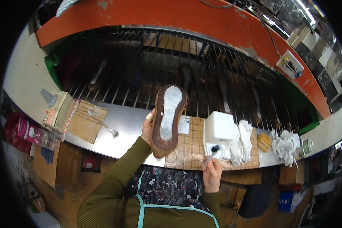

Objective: The person holds a brown shoe and uses a small brush to apply a white substance to the sole. They repeatedly dip the brush into a white container and spread the substance along the sole's edges and surface.

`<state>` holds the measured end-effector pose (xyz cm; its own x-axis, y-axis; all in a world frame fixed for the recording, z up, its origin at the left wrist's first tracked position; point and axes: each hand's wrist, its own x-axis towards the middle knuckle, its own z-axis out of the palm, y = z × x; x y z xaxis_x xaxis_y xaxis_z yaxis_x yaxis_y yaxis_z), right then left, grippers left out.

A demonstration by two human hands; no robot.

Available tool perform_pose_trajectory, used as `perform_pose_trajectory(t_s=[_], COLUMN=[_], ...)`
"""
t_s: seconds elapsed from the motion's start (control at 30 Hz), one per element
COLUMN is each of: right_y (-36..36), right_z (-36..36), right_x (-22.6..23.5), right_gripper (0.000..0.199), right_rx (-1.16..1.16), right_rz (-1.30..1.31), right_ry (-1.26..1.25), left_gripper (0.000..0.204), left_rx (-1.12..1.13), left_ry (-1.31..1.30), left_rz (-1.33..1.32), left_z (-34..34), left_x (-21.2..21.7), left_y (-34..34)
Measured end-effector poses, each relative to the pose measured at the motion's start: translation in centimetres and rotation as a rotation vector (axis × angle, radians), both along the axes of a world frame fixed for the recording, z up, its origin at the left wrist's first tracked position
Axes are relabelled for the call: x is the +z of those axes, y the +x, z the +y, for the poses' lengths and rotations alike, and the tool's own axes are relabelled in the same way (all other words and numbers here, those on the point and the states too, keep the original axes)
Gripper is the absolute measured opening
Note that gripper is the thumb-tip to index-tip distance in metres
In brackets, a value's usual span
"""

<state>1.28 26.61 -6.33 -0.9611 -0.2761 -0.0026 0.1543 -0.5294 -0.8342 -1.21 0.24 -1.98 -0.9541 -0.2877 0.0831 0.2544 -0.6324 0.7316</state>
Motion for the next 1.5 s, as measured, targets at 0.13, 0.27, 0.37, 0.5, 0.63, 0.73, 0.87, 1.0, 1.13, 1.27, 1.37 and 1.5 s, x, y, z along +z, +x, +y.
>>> perform_pose_trajectory(t_s=[0.13, 0.27, 0.37, 0.5, 0.63, 0.73, 0.87, 1.0, 1.13, 1.27, 1.37, 1.5], right_y=[0.6, 0.8, 0.8, 0.5, 0.1, 0.0, -1.4, -4.9, -13.0, -20.4, -22.4, -24.6], right_z=[-0.1, 0.3, 0.5, 0.4, 0.2, -1.3, -2.7, -5.9, -14.4, -21.9, -23.8, -23.0], right_x=[-0.6, -0.5, -1.0, -0.6, -0.5, 0.6, 2.7, 4.4, 2.1, -1.3, -2.7, -2.6], right_gripper=[0.011, 0.011, 0.011, 0.014, 0.015, 0.016, 0.024, 0.035, 0.035, 0.054, 0.055, 0.054], right_rx=[0.060, 0.036, 0.037, 0.033, 0.045, 0.118, 0.178, 0.152, 0.012, -0.277, -0.266, -0.258], right_rz=[-0.061, -0.019, -0.037, -0.056, -0.046, -0.049, -0.092, -0.031, 0.463, 0.624, 0.568, 0.593], right_ry=[-0.100, -0.132, -0.154, -0.167, -0.146, -0.125, 0.027, 0.175, 0.720, 1.293, 1.384, 1.432], left_gripper=[0.055, 0.054, 0.044, 0.025, 0.024, 0.028, 0.046, 0.062, 0.052, 0.052, 0.051, 0.057], left_rx=[-0.308, 0.067, 0.174, 0.508, 0.472, 0.625, 0.923, 0.468, -0.070, -0.163, -0.202, -0.231], left_ry=[0.905, 0.472, 0.483, 0.578, 0.566, 0.291, 0.381, 0.491, 0.410, 0.599, 0.560, 0.565], left_rz=[0.076, -0.107, -0.138, -0.353, -0.327, -0.276, -0.568, -0.455, -0.319, -0.180, -0.126, -0.167], left_z=[-8.8, -14.7, -17.4, -17.4, -20.1, -26.7, -24.8, -13.1, -3.6, -0.9, -1.1, -1.2], left_x=[-6.1, -5.4, -4.1, -4.2, -9.8, -15.0, -13.8, -5.8, -2.8, -6.7, -6.8, -7.3], left_y=[-4.0, -7.4, -8.5, -9.7, -13.1, -14.8, -17.1, -12.1, -2.5, -1.5, -1.5, -2.4])
